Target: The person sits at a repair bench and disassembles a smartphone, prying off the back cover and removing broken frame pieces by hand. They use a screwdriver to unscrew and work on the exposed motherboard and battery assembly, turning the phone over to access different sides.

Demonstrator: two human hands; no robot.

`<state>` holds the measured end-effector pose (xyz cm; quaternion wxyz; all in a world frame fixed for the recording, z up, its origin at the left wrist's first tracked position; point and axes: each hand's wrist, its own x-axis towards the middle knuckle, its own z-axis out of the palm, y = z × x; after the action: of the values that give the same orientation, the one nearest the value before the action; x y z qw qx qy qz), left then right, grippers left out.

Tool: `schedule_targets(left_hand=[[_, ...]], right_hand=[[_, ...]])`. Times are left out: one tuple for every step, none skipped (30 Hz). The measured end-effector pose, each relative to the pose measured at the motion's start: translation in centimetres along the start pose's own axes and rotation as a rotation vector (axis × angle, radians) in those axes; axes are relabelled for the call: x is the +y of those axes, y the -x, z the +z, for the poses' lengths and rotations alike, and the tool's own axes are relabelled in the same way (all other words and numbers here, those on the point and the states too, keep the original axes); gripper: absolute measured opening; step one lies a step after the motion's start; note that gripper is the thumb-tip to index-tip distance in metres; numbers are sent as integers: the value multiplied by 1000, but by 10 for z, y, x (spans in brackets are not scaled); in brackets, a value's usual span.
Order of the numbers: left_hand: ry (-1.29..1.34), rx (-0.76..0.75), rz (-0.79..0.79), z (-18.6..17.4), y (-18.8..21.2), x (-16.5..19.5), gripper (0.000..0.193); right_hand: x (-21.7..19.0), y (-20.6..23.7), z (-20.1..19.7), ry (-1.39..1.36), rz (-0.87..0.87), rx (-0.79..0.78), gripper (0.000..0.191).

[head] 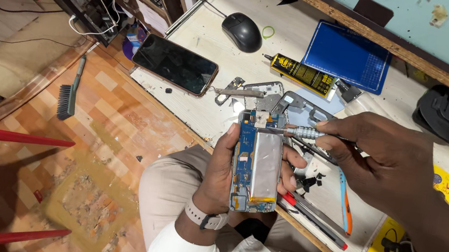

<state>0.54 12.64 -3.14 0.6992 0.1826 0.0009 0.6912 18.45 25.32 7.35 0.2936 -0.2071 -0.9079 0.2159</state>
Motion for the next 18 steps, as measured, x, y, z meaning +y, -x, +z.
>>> schedule_targets(left_hand=[[8,5,-3,0,0,0,80],[4,10,-5,0,0,1,81],[0,15,-6,0,0,2,81],[-4,21,-9,0,0,2,82],[3,20,-13,0,1,2,82],[12,20,-16,0,1,3,81],[20,20,-19,0,1,3,81],[11,21,-17,0,1,3,82],[4,23,-14,0,0,2,82],[-4,26,-11,0,1,2,82],[-23,33,-5,1,1,2,82],[-42,41,1,1,1,1,83],[-62,49,8,2,2,1,83],[-55,47,1,3,2,2,83],[-48,43,-7,3,2,3,82],[-41,39,-14,4,2,3,82],[-71,55,-3,5,2,3,82],[-100,72,7,6,3,3,82]], right_hand=[[0,0,0,-5,-2,-1,16],[0,-1,1,-7,-12,-1,15],[1,-2,2,-10,-21,0,15],[0,-1,2,-14,-30,2,15],[0,-1,2,-2,-31,3,15],[-1,0,3,10,-32,3,16],[-2,0,4,21,-33,2,16],[-3,0,4,11,-45,4,16],[-5,2,4,0,-56,4,15],[-6,2,4,-10,-67,4,14],[-7,2,4,-11,-58,0,14],[-8,3,5,-11,-49,-4,15],[-9,3,5,-13,-40,-9,16],[-9,2,6,-7,-24,-10,16],[-8,1,7,1,-8,-10,16],[-8,0,8,8,8,-10,16],[-7,0,8,-1,19,-20,16],[-6,-1,8,-11,31,-30,15]])
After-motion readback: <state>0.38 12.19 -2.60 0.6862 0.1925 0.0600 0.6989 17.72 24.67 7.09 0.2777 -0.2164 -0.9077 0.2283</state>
